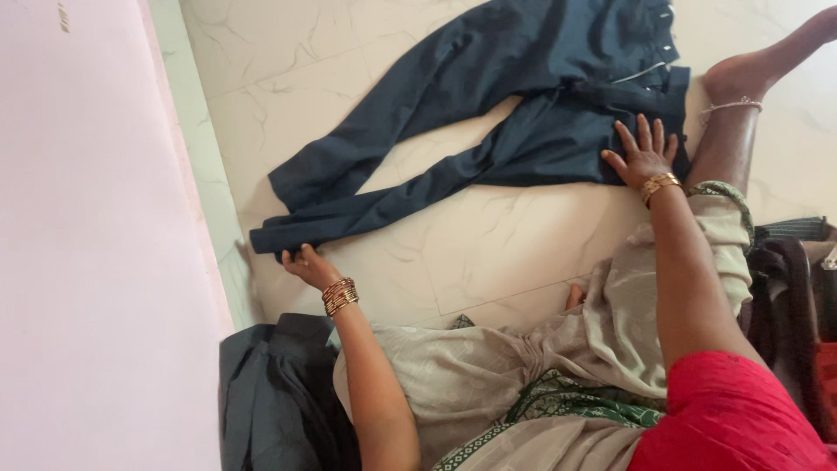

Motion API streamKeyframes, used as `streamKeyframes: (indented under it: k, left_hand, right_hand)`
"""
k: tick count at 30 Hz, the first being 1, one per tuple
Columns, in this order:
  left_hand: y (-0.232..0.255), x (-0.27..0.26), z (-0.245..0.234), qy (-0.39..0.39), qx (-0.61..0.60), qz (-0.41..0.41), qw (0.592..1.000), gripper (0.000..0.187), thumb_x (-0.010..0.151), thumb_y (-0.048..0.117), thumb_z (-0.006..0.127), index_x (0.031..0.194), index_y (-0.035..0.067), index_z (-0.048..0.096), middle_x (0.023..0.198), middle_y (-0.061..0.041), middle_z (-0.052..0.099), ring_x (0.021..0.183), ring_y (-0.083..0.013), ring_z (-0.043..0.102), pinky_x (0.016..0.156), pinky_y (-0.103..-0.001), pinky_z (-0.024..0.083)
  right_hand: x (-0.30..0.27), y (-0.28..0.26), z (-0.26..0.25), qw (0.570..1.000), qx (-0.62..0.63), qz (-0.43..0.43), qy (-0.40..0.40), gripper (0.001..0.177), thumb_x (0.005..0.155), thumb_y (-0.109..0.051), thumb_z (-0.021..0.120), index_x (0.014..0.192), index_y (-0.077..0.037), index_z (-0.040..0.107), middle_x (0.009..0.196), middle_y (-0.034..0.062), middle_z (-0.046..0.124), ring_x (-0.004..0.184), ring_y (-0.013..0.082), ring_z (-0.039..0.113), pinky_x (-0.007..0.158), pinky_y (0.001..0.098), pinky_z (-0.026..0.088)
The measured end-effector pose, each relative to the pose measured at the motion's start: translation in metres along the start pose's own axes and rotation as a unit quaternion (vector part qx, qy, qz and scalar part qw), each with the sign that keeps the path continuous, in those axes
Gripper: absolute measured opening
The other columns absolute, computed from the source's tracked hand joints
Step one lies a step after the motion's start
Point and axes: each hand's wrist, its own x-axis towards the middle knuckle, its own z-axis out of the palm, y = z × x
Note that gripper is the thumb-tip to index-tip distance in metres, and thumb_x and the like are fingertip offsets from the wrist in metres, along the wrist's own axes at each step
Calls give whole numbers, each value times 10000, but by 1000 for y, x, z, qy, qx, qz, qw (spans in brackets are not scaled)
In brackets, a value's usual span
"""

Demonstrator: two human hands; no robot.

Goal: The person sits on the floor and folds a white shirt and a pair of dark trousers by hand. After folding each item, the person places it into a red and black checkered bag positioned nearby.

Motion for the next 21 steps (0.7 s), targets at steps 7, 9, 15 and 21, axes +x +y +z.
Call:
streamKeyframes:
  k: [7,9,15,21]
  left_hand:
    - [30,-11,12,-36,72,30,996,720,919,73,661,1542,60,301,1259,-169,605,1018,-212,648,902,-338,567]
    - [41,-16,12,-66,85,31,994,665,891,49,660,1506,73,406,1285,-159,620,984,-199,661,848,-323,583]
    - [72,-13,13,-67,-103,-10,992,342,900,11,612,1212,-37,743,1025,-143,662,757,-201,548,564,-288,483]
    - [103,-14,3,-91,-54,161,981,416,1031,211,599,1372,-7,698,1235,-165,720,949,-211,637,901,-347,565]
  right_hand:
    - [-15,-16,0,997,23,70,37,728,910,-389,569,1598,-330,337,1717,110,173,1565,414,53,1172,710,42]
    - [-24,-29,15,992,24,72,97,737,889,-244,580,1596,-297,380,1695,127,268,1571,422,143,1203,691,124]
    - [-59,-49,42,995,16,30,98,677,900,-128,578,1547,-284,451,1665,84,336,1541,396,216,1181,688,170]
    - [-58,-32,11,997,48,2,62,648,892,-122,563,1521,-246,469,1652,69,379,1529,391,286,1201,606,243]
